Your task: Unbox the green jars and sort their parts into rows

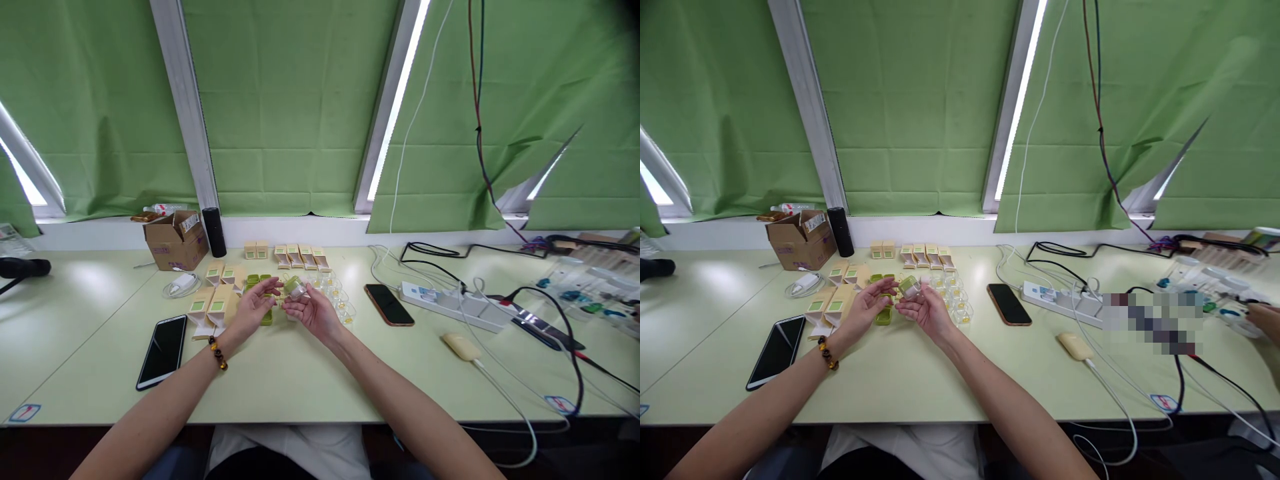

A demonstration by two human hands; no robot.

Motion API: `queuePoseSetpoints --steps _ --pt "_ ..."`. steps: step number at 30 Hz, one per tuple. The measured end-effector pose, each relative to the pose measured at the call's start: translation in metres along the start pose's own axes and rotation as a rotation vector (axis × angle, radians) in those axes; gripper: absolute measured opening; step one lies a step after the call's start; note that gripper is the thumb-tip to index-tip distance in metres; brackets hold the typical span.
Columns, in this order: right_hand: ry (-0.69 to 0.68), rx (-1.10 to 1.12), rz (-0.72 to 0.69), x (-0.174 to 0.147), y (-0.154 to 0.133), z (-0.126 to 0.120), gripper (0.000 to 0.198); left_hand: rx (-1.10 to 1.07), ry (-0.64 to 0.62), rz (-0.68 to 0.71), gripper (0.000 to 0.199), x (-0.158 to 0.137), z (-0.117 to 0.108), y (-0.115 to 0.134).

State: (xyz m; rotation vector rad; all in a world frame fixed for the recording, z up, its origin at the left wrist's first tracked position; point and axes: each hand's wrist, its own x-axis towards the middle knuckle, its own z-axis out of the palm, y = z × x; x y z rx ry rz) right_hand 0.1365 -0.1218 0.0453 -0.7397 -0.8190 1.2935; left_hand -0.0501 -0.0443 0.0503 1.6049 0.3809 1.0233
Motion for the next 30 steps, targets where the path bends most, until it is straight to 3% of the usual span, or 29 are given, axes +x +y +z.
queuePoseSetpoints --steps 6,10,12,15,17,20,25,30 --pt "-0.028 -0.027 0.062 0.001 -0.001 -0.001 0.054 -0.001 0.003 0.007 0.052 -0.001 0.002 0.002" --pt "-0.051 -0.032 0.018 -0.003 -0.003 0.002 0.045 0.007 0.039 0.006 0.05 -0.002 0.002 0.002" --pt "-0.023 -0.04 -0.061 -0.005 -0.003 0.003 0.039 0.018 0.065 0.004 0.049 -0.001 0.003 0.001" --pt "0.054 -0.138 -0.201 -0.007 -0.001 0.006 0.049 0.016 0.095 -0.009 0.05 -0.001 0.004 -0.001" --pt "0.102 -0.283 -0.294 -0.009 0.0 0.009 0.053 0.009 0.098 -0.015 0.052 -0.001 0.005 -0.001" --pt "0.159 -0.584 -0.516 -0.013 0.003 0.011 0.043 -0.007 0.056 -0.033 0.054 -0.001 0.007 0.0" --pt "0.061 -0.956 -0.891 -0.017 0.012 0.009 0.04 -0.083 0.027 -0.079 0.063 -0.002 0.007 -0.002" --pt "-0.042 -1.019 -0.969 -0.016 0.017 0.007 0.048 0.049 0.154 -0.055 0.054 -0.002 0.006 -0.006"
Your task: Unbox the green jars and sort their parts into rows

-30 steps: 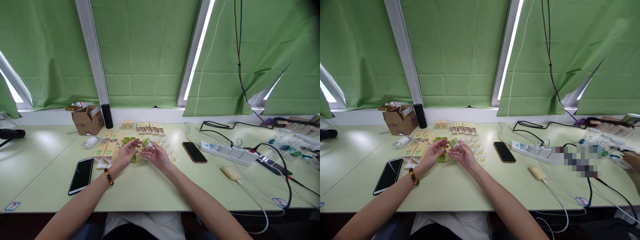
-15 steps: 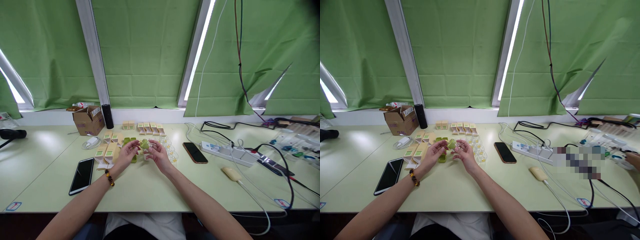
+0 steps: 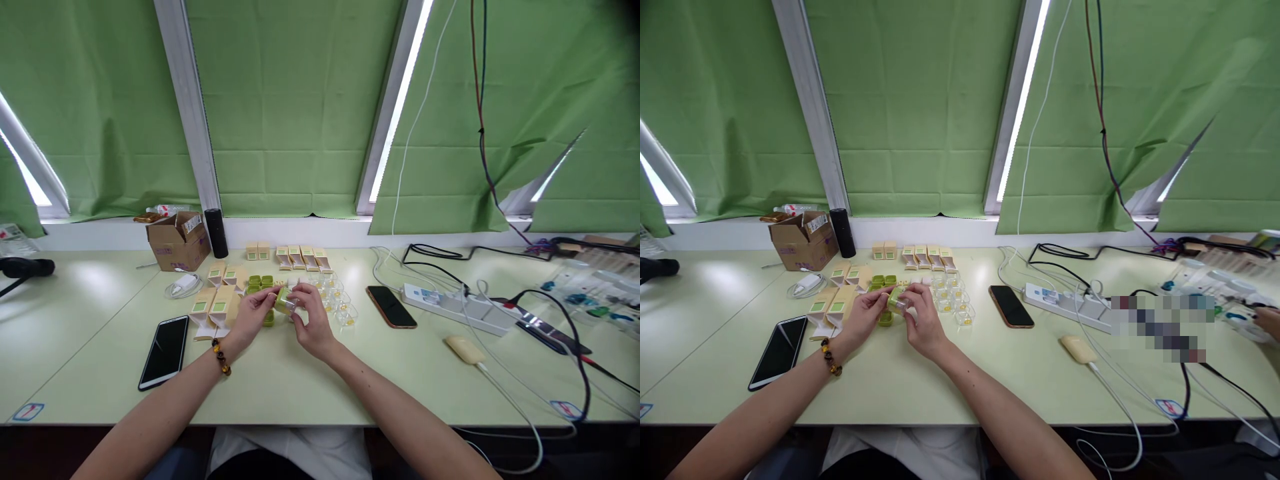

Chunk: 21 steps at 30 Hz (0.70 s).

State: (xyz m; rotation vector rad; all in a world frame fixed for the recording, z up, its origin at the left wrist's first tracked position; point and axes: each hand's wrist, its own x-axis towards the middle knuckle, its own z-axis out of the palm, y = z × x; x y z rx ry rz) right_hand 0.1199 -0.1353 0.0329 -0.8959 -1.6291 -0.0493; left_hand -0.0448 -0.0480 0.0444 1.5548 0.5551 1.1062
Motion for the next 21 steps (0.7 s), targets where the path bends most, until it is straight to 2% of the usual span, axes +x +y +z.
queuePoseSetpoints --steps 4,9,13,17,21 --pt "-0.068 0.067 0.06 0.001 -0.004 0.002 0.051 0.108 0.089 0.078 0.05 -0.001 0.002 0.002" --pt "-0.018 0.088 0.197 0.002 -0.005 0.005 0.049 0.179 0.147 0.123 0.043 -0.004 0.004 0.001" --pt "-0.008 0.073 0.225 0.003 -0.007 0.006 0.05 0.155 0.211 0.119 0.039 -0.004 0.005 -0.001" --pt "-0.005 0.043 0.249 0.003 -0.009 0.002 0.048 -0.102 0.281 0.014 0.04 0.001 0.003 -0.002" --pt "-0.008 0.114 0.311 0.009 -0.008 -0.008 0.047 -0.431 0.233 -0.078 0.032 0.008 -0.003 0.0"
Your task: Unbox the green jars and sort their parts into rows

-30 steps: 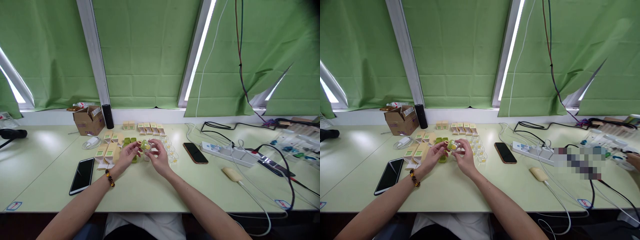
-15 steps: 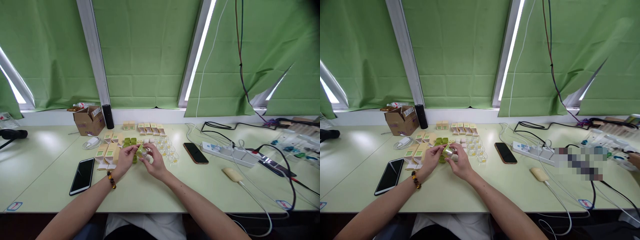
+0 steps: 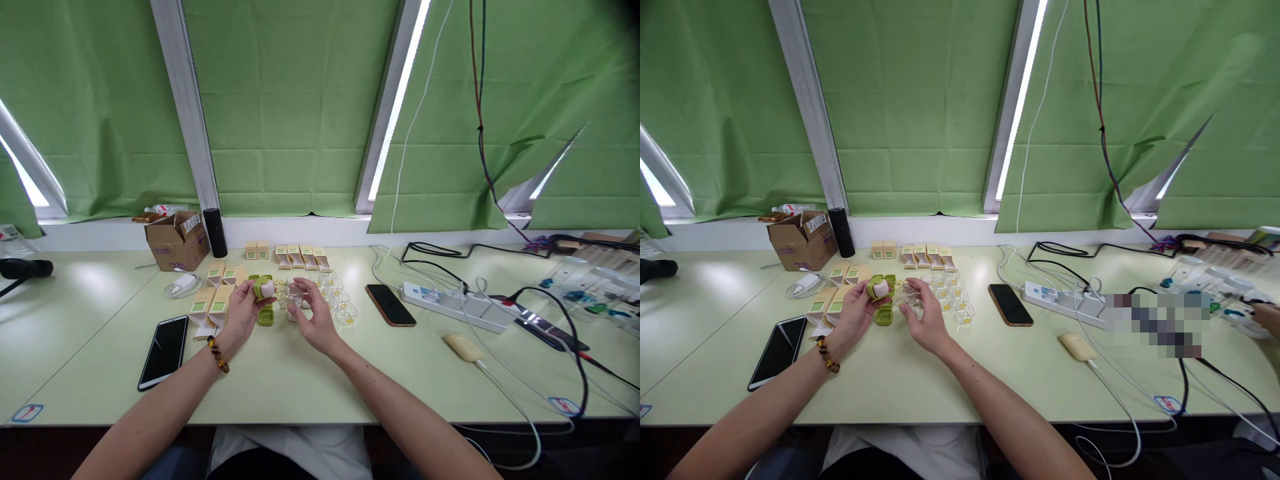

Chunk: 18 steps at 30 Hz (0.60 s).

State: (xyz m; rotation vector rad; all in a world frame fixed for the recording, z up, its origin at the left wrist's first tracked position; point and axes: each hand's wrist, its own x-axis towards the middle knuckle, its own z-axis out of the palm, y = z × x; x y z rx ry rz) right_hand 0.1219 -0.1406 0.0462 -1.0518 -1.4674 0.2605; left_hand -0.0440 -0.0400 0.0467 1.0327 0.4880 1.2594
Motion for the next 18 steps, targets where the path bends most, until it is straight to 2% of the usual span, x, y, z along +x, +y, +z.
queuePoseSetpoints --steps 2,4,7,11,13,18 --pt "-0.003 0.045 0.022 0.007 0.0 -0.009 0.041 -0.078 -0.025 -0.066 0.027 0.002 -0.001 0.001" --pt "0.001 0.056 0.028 0.016 0.0 -0.023 0.023 -0.114 -0.028 -0.11 0.021 0.003 -0.002 0.001" --pt "-0.067 0.046 0.086 0.031 0.001 -0.047 0.01 -0.119 -0.022 -0.142 0.016 0.001 -0.001 0.0" --pt "-0.199 -0.274 0.228 0.042 -0.002 -0.079 0.004 -0.091 -0.029 -0.143 0.015 -0.001 -0.001 0.0" --pt "-0.265 -0.438 0.271 0.042 -0.005 -0.09 0.009 -0.077 -0.03 -0.14 0.015 -0.001 -0.001 0.0" --pt "-0.447 -0.813 0.312 0.037 -0.019 -0.101 0.016 -0.054 -0.023 -0.132 0.015 0.0 -0.002 0.0"
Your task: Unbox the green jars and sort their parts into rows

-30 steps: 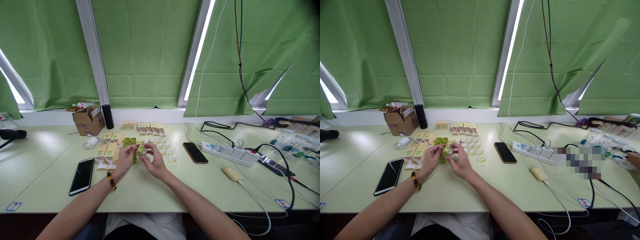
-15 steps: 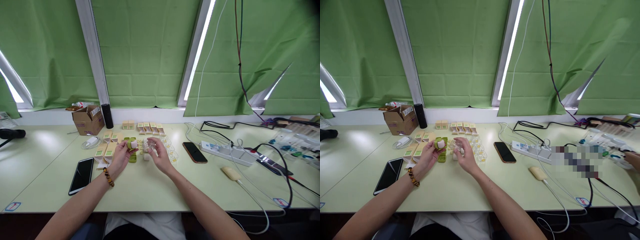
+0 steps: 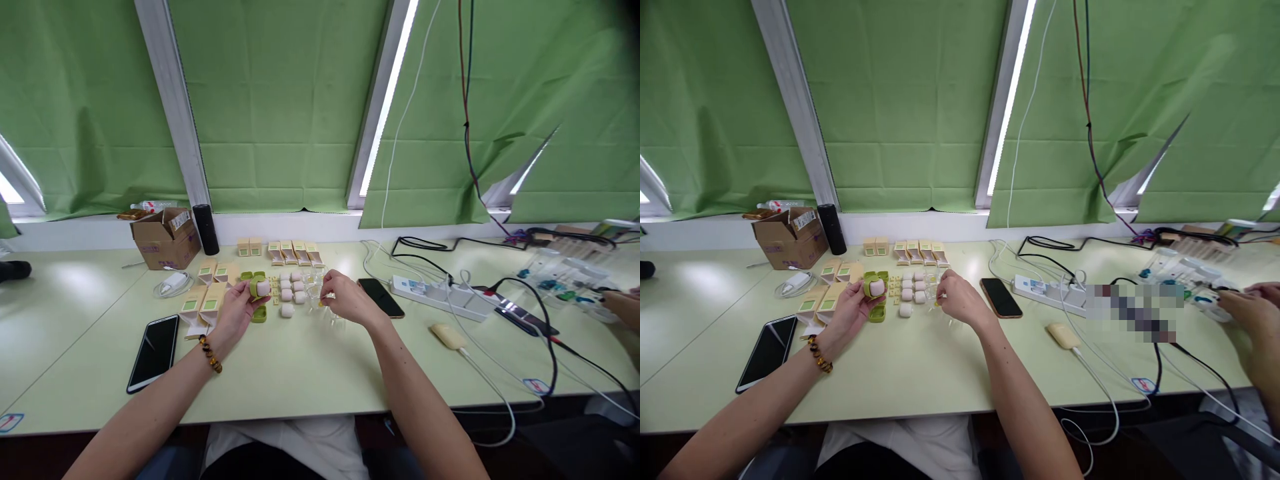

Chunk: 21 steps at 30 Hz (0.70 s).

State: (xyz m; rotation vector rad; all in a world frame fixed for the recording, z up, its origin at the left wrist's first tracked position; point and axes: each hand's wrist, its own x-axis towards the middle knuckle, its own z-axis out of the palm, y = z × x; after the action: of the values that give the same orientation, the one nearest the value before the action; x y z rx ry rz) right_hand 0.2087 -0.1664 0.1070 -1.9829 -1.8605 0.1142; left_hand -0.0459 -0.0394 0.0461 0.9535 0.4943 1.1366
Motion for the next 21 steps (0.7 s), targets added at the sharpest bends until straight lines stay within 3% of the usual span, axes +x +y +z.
queuePoseSetpoints --steps 5,21 --pt "-0.1 -0.294 -0.045 -0.002 -0.012 -0.001 0.018 0.007 -0.003 0.008 0.02 0.0 -0.001 -0.001" --pt "-0.185 -0.457 -0.049 -0.001 -0.01 0.01 0.018 0.017 0.02 -0.01 0.023 -0.003 0.005 0.002"
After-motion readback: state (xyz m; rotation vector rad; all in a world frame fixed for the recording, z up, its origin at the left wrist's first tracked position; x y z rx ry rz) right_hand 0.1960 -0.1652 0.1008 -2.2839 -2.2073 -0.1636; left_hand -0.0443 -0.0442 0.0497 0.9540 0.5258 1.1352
